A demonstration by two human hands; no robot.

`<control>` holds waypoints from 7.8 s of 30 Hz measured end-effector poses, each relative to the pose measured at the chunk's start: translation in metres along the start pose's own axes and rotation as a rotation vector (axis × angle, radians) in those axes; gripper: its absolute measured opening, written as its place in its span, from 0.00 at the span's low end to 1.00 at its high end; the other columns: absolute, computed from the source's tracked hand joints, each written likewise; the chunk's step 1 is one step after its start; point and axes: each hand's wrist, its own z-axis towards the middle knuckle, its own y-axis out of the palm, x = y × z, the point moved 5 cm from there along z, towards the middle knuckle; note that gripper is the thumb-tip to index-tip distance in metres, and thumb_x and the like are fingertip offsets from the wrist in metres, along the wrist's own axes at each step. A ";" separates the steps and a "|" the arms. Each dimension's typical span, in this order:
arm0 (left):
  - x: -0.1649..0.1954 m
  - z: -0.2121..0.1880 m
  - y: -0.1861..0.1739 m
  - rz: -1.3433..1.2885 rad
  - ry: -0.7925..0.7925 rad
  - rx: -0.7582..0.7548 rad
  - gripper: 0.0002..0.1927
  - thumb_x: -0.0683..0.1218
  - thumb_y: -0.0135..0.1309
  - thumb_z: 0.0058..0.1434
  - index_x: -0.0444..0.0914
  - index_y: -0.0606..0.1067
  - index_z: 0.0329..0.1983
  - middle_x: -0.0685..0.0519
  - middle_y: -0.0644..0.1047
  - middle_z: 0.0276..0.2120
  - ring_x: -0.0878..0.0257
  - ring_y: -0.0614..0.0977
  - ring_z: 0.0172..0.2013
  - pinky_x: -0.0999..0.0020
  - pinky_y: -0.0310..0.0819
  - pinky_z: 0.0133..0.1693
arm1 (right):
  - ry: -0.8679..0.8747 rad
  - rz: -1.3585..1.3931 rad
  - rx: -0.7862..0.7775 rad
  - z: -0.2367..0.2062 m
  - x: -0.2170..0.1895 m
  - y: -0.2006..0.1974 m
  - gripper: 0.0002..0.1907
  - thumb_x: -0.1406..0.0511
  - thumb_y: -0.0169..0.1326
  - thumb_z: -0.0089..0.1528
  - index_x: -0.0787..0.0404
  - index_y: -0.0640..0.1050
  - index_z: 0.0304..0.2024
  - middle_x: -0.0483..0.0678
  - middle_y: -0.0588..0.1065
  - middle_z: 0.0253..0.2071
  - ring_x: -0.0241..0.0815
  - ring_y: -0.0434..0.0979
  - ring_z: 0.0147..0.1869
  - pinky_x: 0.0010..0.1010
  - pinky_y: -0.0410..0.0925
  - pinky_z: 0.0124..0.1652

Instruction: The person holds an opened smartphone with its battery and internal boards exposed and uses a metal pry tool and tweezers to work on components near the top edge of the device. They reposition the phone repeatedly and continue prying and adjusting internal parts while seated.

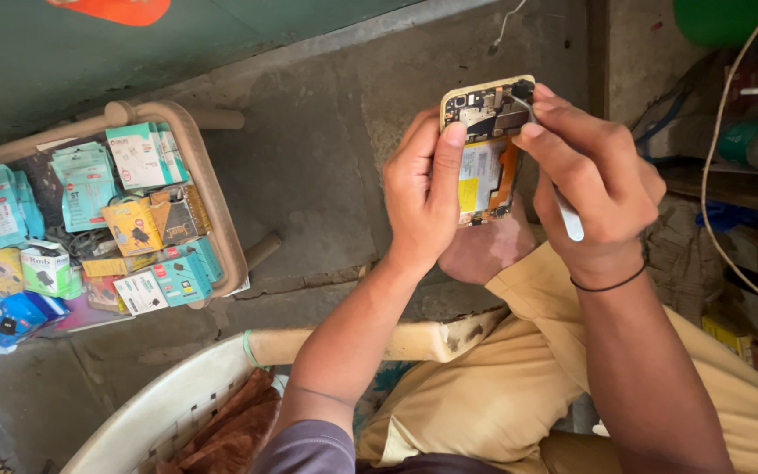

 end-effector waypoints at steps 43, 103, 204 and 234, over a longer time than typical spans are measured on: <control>-0.024 0.003 0.002 -0.144 -0.142 -0.015 0.15 0.49 0.46 0.78 0.33 0.75 0.44 0.58 0.75 0.35 0.74 0.71 0.38 0.74 0.68 0.41 | 0.193 0.175 0.060 -0.008 0.017 0.003 0.10 0.81 0.63 0.67 0.69 0.75 0.45 0.58 0.78 0.46 0.52 0.84 0.52 0.32 0.77 0.48; 0.253 -0.151 -0.004 -0.234 0.054 -0.329 0.14 0.45 0.49 0.77 0.29 0.77 0.43 0.55 0.76 0.41 0.73 0.72 0.38 0.75 0.68 0.41 | 0.230 0.226 0.306 -0.048 -0.161 -0.243 0.07 0.79 0.62 0.70 0.71 0.76 0.45 0.61 0.80 0.43 0.50 0.86 0.47 0.31 0.80 0.46; 0.243 -0.162 0.001 -0.213 0.083 -0.308 0.12 0.44 0.48 0.77 0.30 0.76 0.43 0.56 0.75 0.39 0.74 0.70 0.36 0.76 0.66 0.38 | 0.073 -0.008 0.338 -0.055 -0.189 -0.250 0.04 0.73 0.59 0.72 0.68 0.76 0.45 0.59 0.80 0.47 0.50 0.86 0.48 0.32 0.79 0.47; 0.232 -0.181 0.029 -0.121 0.096 -0.413 0.13 0.44 0.48 0.82 0.29 0.77 0.47 0.55 0.76 0.41 0.73 0.72 0.39 0.78 0.67 0.46 | 0.067 0.709 0.565 -0.146 -0.173 -0.318 0.10 0.65 0.56 0.72 0.66 0.74 0.41 0.55 0.77 0.38 0.47 0.80 0.39 0.31 0.75 0.41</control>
